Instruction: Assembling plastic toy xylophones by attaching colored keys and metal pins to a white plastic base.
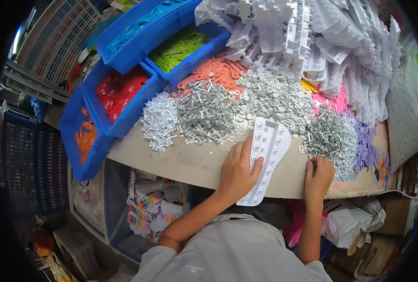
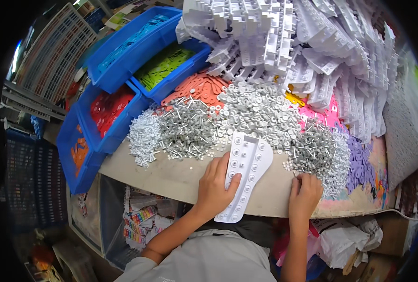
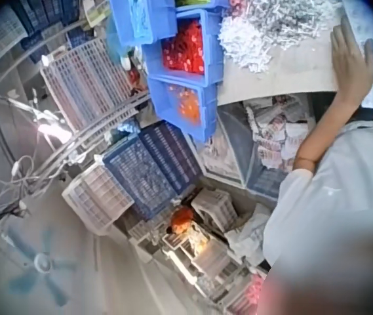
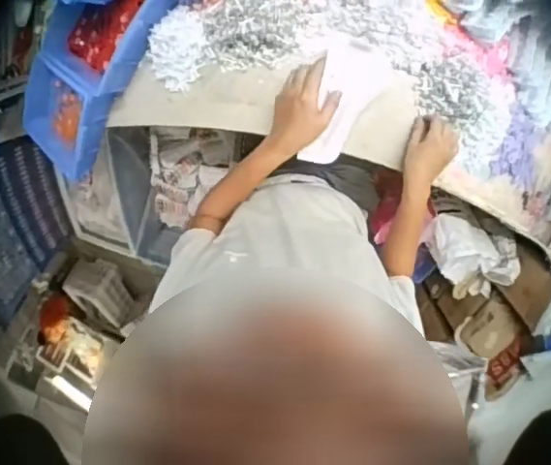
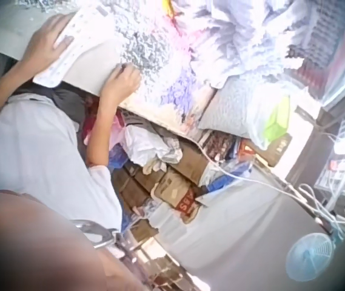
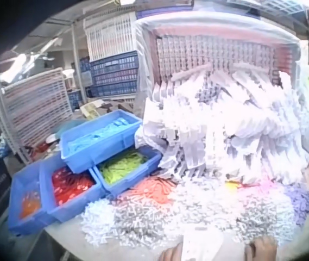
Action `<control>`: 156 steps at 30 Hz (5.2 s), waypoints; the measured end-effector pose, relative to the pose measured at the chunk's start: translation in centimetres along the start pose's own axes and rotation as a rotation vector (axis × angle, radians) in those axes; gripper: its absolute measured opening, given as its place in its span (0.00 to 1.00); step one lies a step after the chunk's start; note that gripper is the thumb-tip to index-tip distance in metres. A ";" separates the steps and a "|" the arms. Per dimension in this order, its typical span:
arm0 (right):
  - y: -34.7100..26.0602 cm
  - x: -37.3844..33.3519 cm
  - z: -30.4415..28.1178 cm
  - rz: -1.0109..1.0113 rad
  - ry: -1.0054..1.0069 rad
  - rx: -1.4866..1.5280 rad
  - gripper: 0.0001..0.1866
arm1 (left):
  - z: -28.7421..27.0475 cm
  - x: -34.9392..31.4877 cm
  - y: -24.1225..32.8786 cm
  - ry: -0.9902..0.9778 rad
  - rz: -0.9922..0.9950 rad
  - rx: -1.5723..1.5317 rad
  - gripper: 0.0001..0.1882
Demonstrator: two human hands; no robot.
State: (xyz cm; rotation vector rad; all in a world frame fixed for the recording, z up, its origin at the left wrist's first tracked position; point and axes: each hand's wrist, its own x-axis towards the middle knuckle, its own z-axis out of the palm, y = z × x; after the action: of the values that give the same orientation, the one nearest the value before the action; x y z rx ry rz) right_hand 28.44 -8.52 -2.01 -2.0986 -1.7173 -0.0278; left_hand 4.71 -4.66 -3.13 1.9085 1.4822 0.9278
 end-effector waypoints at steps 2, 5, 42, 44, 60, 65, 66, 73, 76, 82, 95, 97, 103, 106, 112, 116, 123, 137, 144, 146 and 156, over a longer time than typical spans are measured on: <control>-0.1 0.1 0.2 -0.003 0.009 -0.050 0.05 | 0.2 0.1 -0.5 0.044 0.021 0.074 0.30; -0.6 0.2 0.4 -0.009 0.051 0.008 0.04 | -0.1 0.3 -0.9 0.160 0.043 0.001 0.25; -8.6 7.0 5.7 -0.428 -0.044 0.465 0.08 | -5.9 1.5 -5.4 0.166 0.088 0.399 0.05; -8.4 6.6 5.9 -0.398 0.000 0.485 0.09 | -6.1 1.8 -4.7 0.160 0.083 0.247 0.05; -7.0 1.7 5.1 -0.204 0.042 0.539 0.16 | -0.9 7.5 -1.6 -0.036 0.417 -0.012 0.07; -7.0 1.6 5.2 -0.198 0.054 0.529 0.15 | -0.7 7.5 -1.5 -0.073 0.437 -0.012 0.08; -7.0 1.6 5.2 -0.201 0.057 0.536 0.14 | -0.7 7.5 -1.5 -0.075 0.439 -0.017 0.08; -7.3 1.6 5.1 -0.194 0.043 0.578 0.13 | -0.4 7.6 -1.5 -0.054 0.457 0.016 0.09; -7.3 1.6 5.0 -0.202 0.065 0.576 0.13 | -0.3 7.6 -1.6 -0.063 0.455 0.007 0.09; -3.7 3.4 2.4 -0.109 0.209 0.388 0.11 | -0.3 7.3 -2.1 -0.059 0.473 0.054 0.08; -0.7 5.6 0.8 -0.263 0.004 -0.118 0.06 | -5.1 8.7 -4.0 0.190 0.354 0.291 0.05; -0.8 5.7 0.8 -0.256 -0.014 -0.138 0.06 | -5.8 9.1 -4.5 0.127 0.328 0.382 0.05; -1.0 6.0 1.2 -0.253 -0.037 -0.215 0.05 | -6.0 9.2 -5.3 0.122 0.350 0.568 0.02; -1.0 6.0 1.3 -0.278 -0.028 -0.228 0.05 | -5.6 9.1 -5.7 0.066 0.337 0.615 0.03; -0.5 5.7 1.5 -0.296 -0.065 -0.222 0.06 | -5.5 9.5 -5.2 0.060 0.368 0.645 0.03; -1.0 5.7 1.3 -0.254 0.045 0.062 0.06 | -5.3 9.4 -5.7 0.026 0.369 0.654 0.05; -6.7 3.3 1.5 -0.042 -0.019 0.763 0.08 | -5.5 8.8 -3.9 0.118 0.299 0.280 0.03; -8.1 2.9 3.5 -0.210 -0.153 0.555 0.08 | -4.0 3.8 -2.0 -0.125 0.219 -0.240 0.08; -7.0 3.6 1.5 -0.264 0.000 0.337 0.09 | -2.7 3.3 -2.0 -0.103 0.284 -0.159 0.07; -4.7 4.5 1.2 -0.227 0.052 0.235 0.07 | -2.4 3.3 -1.8 -0.088 0.296 -0.168 0.08; -1.4 6.2 3.1 -0.061 0.054 -0.183 0.07 | -1.9 3.8 -1.3 -0.083 0.435 -0.069 0.06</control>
State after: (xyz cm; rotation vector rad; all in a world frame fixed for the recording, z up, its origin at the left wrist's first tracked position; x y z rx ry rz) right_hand 27.76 -1.52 -2.71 -2.1506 -1.8063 -0.2674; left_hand 3.06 -0.70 -2.25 2.2322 0.9892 1.0539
